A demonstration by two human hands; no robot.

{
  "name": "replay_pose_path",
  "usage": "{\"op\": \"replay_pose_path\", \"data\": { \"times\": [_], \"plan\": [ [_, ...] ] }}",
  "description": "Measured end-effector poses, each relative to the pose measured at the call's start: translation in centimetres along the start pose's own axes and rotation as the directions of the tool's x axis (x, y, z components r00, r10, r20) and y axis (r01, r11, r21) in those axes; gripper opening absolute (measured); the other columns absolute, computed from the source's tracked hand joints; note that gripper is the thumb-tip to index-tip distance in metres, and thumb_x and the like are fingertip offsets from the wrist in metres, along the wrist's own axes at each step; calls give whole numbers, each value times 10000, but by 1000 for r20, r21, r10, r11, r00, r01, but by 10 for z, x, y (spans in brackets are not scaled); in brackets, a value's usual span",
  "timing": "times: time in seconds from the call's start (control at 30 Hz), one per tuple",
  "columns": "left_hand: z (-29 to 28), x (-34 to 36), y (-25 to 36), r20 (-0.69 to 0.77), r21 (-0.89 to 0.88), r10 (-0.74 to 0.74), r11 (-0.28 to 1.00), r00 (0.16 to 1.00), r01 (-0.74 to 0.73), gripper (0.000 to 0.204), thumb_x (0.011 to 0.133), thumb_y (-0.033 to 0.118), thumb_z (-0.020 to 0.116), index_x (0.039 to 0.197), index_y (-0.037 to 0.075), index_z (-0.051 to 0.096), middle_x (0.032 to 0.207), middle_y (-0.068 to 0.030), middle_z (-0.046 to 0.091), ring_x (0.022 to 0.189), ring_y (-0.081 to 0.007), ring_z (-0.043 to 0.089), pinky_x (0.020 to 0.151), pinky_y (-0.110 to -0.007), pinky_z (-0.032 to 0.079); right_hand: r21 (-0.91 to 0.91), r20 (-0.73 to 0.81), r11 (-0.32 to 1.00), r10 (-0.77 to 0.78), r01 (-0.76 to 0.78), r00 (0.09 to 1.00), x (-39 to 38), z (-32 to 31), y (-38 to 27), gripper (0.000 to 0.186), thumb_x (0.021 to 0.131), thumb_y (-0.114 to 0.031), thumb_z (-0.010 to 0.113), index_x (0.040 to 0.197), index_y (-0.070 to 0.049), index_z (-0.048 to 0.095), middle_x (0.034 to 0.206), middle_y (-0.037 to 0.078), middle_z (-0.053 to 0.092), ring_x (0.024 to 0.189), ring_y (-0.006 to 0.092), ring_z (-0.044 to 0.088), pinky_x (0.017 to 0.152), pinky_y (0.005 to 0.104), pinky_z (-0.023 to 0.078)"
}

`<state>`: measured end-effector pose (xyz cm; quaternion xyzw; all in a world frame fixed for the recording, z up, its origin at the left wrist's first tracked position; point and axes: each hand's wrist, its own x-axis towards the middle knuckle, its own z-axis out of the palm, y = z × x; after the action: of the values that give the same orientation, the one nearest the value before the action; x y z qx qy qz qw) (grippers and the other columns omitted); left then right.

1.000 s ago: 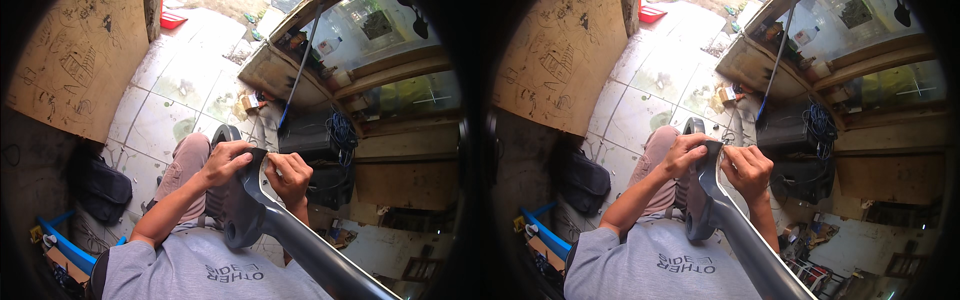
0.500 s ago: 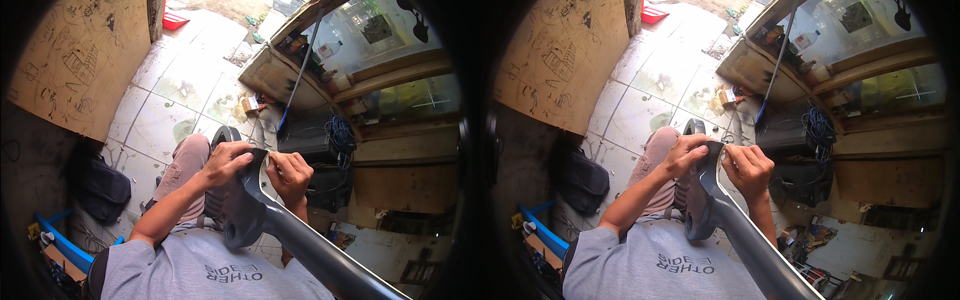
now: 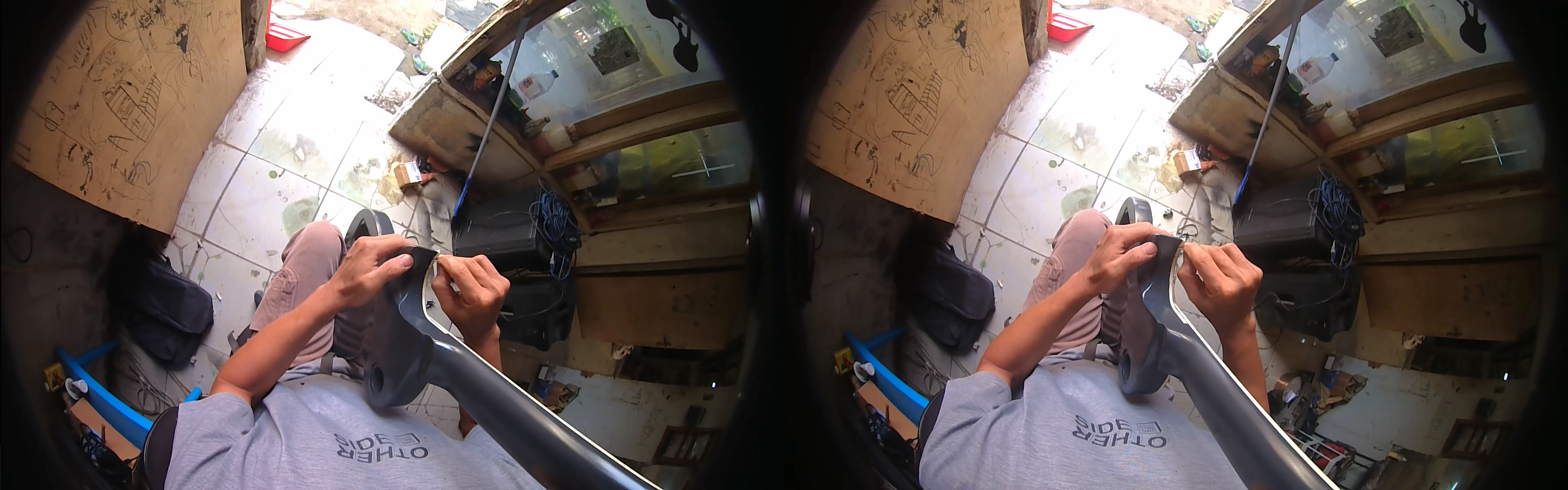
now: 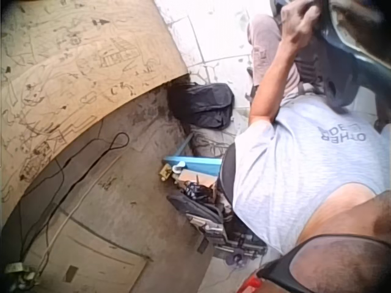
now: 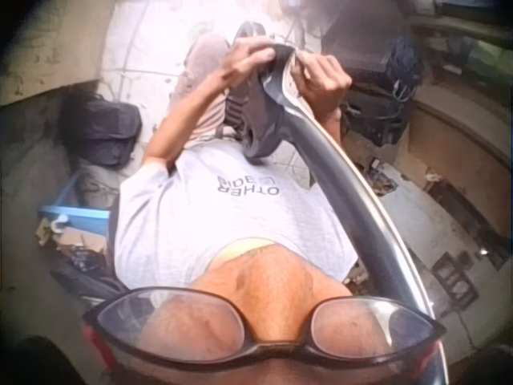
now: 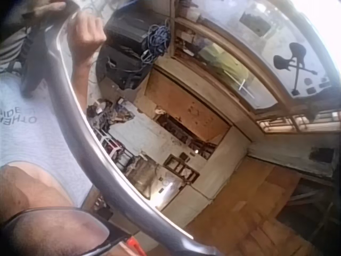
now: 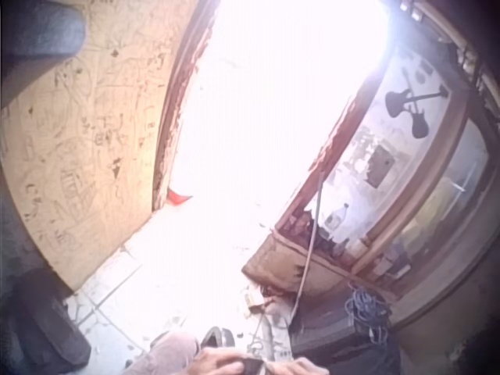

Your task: The person applies adhesive to a guitar body using a small applicator and spreads it by hand.

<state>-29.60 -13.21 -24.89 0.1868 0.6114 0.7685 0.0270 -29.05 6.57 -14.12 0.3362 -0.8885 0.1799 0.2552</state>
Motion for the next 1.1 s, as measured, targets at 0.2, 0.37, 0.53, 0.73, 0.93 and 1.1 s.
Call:
{"op": "replay_pose_path", "data": {
  "times": [0.2,0.37,0.53,0.73,0.93,1.1],
  "plan": [
    [-2,2,4,18,19,-5,1000,1000,5,485,993,373,607,1159,-75,693,947,-200,695,882,-262,679,829,-380,526,-6,-15,1000,0,0,1000,4,0,2,230,760,-6,799,983,-62,776,813,53,749,642,219,661,589,335,538],
    [-3,2,3,16,15,17,1000,1000,-18,479,1000,371,604,1159,-72,692,951,-197,698,886,-253,677,832,-372,526,-8,0,1000,3,-3,1000,2,0,0,234,755,0,801,979,-62,773,815,56,749,652,220,668,589,336,537],
    [-2,2,1,22,-1,11,1000,1000,-11,474,999,372,608,1159,-66,694,953,-196,702,888,-255,680,840,-372,530,-1,-13,1000,5,-5,1000,3,-1,0,226,758,1,803,972,-61,766,821,63,752,664,220,676,592,338,541],
    [-4,3,1,34,17,-5,1000,999,4,485,994,382,626,1174,-62,699,955,-199,717,898,-257,693,852,-365,537,41,-52,997,69,-67,996,14,-2,11,193,764,37,783,940,-40,768,821,80,753,665,256,683,614,344,546],
    [-6,16,14,6,89,29,996,1000,-29,537,894,426,745,1176,-31,741,1003,-142,766,924,-192,709,838,-344,551,197,-100,899,416,-392,904,-10,-7,21,121,865,38,728,981,22,759,797,116,736,659,152,671,639,295,527],
    [-11,31,22,145,385,132,906,981,-179,465,811,371,876,1084,7,780,925,-133,788,818,-227,760,753,-343,579,274,-95,831,524,-484,846,-23,-10,22,95,900,25,713,983,29,760,823,100,760,735,143,720,703,281,559]
  ]
}}
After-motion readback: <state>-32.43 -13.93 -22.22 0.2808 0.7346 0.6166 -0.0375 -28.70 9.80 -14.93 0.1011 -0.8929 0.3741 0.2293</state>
